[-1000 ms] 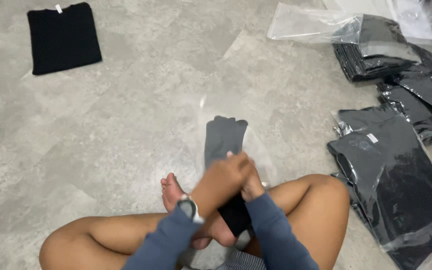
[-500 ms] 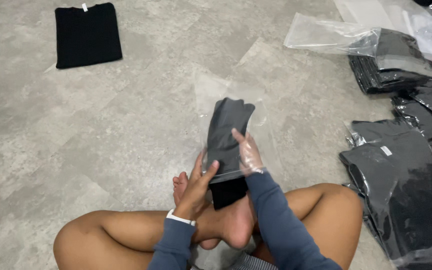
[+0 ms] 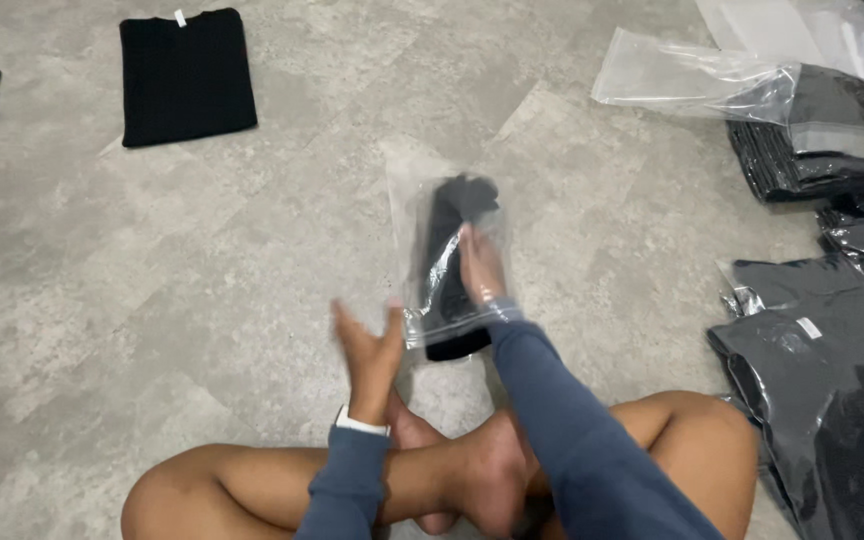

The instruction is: The person picks up folded black shirts and places them into clear plastic bags by hand, smoothing the bags and sealing them before placing the packaged shirts into a stack.

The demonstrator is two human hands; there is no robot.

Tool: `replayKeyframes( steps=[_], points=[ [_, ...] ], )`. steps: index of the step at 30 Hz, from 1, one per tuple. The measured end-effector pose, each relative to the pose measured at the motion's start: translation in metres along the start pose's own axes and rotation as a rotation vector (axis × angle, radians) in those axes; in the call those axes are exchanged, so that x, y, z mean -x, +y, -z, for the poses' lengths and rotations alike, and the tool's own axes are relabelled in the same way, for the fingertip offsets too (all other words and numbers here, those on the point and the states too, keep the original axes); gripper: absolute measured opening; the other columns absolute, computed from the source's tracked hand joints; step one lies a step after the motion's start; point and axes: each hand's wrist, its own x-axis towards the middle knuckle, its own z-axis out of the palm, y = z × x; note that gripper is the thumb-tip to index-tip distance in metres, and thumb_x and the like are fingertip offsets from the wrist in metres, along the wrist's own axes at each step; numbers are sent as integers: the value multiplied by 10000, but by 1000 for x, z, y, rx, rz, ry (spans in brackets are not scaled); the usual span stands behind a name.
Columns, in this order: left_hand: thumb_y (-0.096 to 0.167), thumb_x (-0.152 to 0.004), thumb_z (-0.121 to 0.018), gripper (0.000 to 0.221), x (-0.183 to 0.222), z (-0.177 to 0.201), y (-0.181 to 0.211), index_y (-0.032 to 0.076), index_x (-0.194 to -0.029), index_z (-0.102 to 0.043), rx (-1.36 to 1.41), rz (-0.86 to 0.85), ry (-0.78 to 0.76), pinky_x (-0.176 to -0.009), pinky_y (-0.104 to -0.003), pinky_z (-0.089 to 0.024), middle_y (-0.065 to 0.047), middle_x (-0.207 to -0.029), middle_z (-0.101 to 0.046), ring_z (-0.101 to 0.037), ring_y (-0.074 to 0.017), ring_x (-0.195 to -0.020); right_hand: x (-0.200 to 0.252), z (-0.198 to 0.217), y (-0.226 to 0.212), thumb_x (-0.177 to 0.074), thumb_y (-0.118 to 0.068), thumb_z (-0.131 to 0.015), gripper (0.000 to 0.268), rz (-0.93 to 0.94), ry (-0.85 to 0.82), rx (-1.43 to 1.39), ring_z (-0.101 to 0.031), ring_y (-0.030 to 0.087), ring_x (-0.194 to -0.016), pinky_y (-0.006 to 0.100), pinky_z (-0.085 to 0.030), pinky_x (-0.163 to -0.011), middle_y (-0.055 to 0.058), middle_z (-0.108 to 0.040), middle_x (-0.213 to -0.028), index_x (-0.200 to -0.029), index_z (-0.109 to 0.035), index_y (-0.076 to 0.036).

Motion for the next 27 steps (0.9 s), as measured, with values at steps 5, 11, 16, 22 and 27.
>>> replayKeyframes(
  steps=[5,11,16,22,27],
  points=[
    [204,-907,-570,110,52,-11,-21,168,-892,-672,-224,-498,220,-702,-418,-496,-42,-807,-712,-686,-261,-743,40,-22,79,-1013,-490,-392,721,169,-26,326,-553,501,-1103,547,-456,-901,313,-573,-1216,-1614,-175,-157],
    [159,-849,-608,384,41,-73,-87,-62,-1162,-598,-685,-795,-358,-1021,-511,-405,-279,-1225,-575,-533,-450,-1140,39,-7,85,-893,-218,-523,678,333,6,145,-503,339,-1358,417,-377,-1120,145,-495,-1527,-1550,-373,-144],
    [175,-898,-568,428,7,-82,-100,-4,-1287,-588,-925,-831,-372,-1143,-506,-318,-278,-1419,-488,-417,-431,-1386,42,2,77,-962,-159,-596,555,304,110,139,-527,277,-1288,380,-379,-1153,53,-572,-1340,-1501,-514,-266],
    [296,-969,-545,581,13,-72,-74,95,-1499,-420,-1177,-675,-193,-1193,-572,-141,-180,-1646,-247,-202,-372,-1515,38,-4,82,-950,-80,-565,594,267,179,259,-502,359,-1319,449,-387,-1148,160,-563,-1241,-1469,-542,-368],
    [375,-1027,-409,585,8,-77,-72,87,-1535,-372,-1388,-324,28,-1221,-554,-121,-132,-1671,-236,-228,-378,-1503,42,-9,80,-930,-49,-567,632,167,190,430,-494,386,-1357,467,-417,-1162,188,-431,-1442,-1443,-544,-418]
  ],
)
